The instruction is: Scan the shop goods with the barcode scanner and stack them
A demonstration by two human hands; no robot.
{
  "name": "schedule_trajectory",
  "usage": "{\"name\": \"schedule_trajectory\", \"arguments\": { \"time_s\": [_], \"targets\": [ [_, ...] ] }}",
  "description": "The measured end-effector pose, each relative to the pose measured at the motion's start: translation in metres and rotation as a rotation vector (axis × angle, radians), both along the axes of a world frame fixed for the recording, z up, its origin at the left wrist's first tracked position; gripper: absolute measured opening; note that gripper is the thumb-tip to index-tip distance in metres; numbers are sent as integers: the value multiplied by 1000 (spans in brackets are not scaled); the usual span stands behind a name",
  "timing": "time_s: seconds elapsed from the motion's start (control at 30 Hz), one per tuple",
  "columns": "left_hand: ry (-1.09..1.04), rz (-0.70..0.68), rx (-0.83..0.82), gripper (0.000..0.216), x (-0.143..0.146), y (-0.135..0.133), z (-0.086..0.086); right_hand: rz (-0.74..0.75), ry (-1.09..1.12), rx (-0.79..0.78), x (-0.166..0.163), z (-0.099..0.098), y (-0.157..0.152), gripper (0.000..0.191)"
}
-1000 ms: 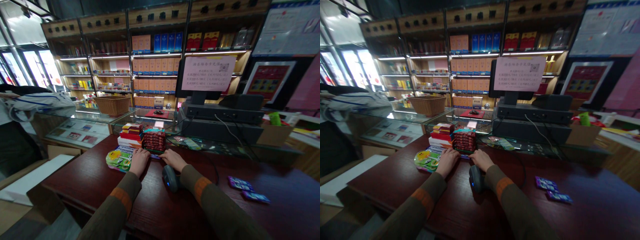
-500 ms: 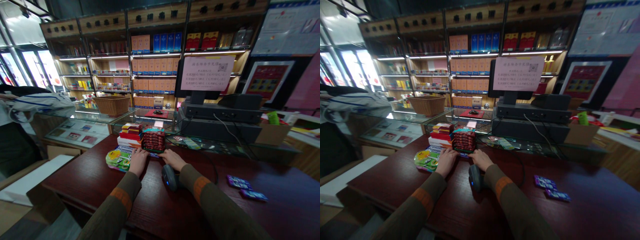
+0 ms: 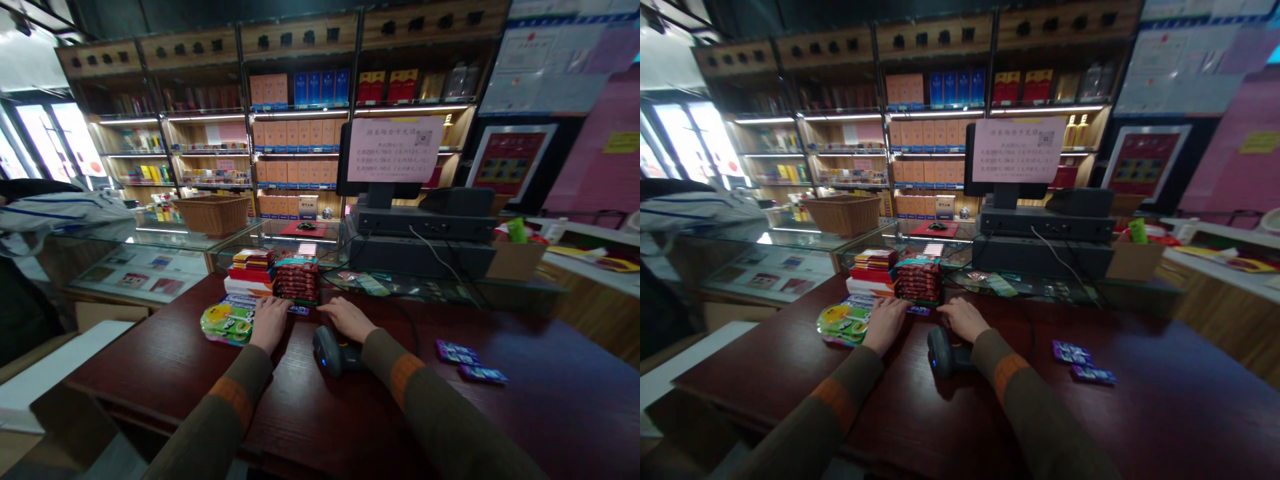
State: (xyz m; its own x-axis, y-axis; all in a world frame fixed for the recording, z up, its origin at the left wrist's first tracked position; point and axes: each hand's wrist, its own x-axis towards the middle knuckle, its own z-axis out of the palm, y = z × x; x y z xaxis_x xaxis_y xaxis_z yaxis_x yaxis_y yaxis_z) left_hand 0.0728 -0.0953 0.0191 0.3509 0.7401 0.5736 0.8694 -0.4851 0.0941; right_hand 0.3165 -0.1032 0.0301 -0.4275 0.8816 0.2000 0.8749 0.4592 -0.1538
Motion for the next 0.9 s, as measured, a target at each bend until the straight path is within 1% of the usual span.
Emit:
{"name": "schedule_trajectory", "arguments": {
  "time_s": [0.17, 0.33, 0.43, 0.63, 0.77, 0.9],
  "targets": [
    [44, -47, -6, 30, 12, 0, 12, -40, 26, 1, 23, 7, -14, 49],
    [101, -127, -34, 31, 38, 0, 30, -73, 85, 27, 55, 13, -30, 49],
    [153, -178, -35, 30, 60, -1, 44, -108, 119, 42, 79, 13, -39, 47],
    [180, -283, -30, 27, 114, -8, 67, -212, 162, 67, 133, 10, -60, 46],
    [263, -325, -30, 27, 151, -13, 76, -269, 153, 82, 169, 9, -74, 44],
    [345, -358, -36, 29, 187, -19, 78, -334, 138, 101, 203, 6, -88, 41]
  ]
}}
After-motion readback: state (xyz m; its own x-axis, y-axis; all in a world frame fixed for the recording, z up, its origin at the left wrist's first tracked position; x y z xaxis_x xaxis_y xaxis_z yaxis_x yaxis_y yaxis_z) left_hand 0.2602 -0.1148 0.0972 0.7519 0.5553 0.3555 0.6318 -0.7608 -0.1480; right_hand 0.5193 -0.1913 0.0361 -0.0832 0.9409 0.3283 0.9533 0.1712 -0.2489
